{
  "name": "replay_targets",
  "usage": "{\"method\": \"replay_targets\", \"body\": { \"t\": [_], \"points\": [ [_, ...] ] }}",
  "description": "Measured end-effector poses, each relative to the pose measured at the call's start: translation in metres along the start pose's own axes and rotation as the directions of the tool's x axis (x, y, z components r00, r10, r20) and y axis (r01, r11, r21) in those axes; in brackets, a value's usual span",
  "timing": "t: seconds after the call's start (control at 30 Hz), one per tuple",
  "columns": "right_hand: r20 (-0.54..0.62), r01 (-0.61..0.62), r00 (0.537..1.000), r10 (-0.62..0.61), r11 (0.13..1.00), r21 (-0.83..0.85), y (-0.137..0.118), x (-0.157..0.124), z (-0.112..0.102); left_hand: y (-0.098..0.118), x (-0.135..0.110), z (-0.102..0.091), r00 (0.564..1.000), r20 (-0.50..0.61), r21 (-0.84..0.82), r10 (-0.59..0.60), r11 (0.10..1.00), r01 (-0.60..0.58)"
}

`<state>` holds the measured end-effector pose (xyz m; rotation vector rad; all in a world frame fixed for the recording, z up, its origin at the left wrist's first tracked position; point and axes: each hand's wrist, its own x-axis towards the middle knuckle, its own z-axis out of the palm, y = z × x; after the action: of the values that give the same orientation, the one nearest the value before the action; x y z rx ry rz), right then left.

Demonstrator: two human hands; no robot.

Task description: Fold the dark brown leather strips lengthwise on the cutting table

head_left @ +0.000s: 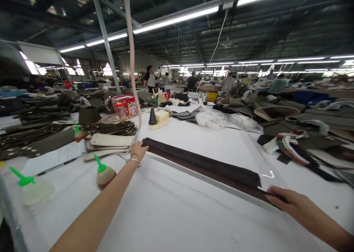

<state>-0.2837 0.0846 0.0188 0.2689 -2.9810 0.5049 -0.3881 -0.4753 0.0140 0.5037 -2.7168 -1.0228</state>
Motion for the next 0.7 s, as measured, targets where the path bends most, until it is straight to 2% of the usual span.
{"method": "replay_targets", "body": {
  "t": [0.07,0.13,0.27,0.43,0.5,0.6,0.63,0.7],
  "points": [
    [0.112,0.034,0.993,-0.030,0.999,-0.035,-0.011,0.030,0.006,-0.001,0.015,0.001,0.999,-0.054,0.055,-0.007,0.998,0.010],
    [0.106,0.045,0.994,-0.036,0.995,-0.089,-0.021,0.055,0.015,-0.004,0.025,0.004,0.995,-0.099,0.107,-0.005,0.994,0.015],
    [0.033,0.043,0.999,-0.037,0.980,-0.194,-0.028,0.083,0.030,-0.007,0.032,0.013,0.982,-0.187,0.195,0.032,0.981,0.005],
    [-0.128,0.021,0.990,-0.066,0.945,-0.325,-0.042,0.083,0.039,0.001,0.020,0.028,0.937,-0.312,0.275,0.160,0.959,-0.072],
    [-0.165,0.109,0.971,-0.174,0.932,-0.344,-0.053,0.078,0.047,0.004,0.010,0.033,0.924,-0.281,0.303,0.260,0.937,-0.171],
    [-0.106,0.346,0.914,-0.392,0.888,-0.302,-0.071,0.070,0.058,0.013,-0.011,0.043,0.901,-0.148,0.310,0.408,0.884,-0.349],
    [-0.075,0.389,0.903,-0.424,0.878,-0.278,-0.076,0.067,0.058,0.019,-0.019,0.050,0.890,-0.114,0.297,0.441,0.870,-0.393],
    [-0.034,0.367,0.920,-0.390,0.889,-0.273,-0.088,0.056,0.053,0.044,-0.038,0.073,0.871,-0.087,0.248,0.483,0.857,-0.451]
  ]
}}
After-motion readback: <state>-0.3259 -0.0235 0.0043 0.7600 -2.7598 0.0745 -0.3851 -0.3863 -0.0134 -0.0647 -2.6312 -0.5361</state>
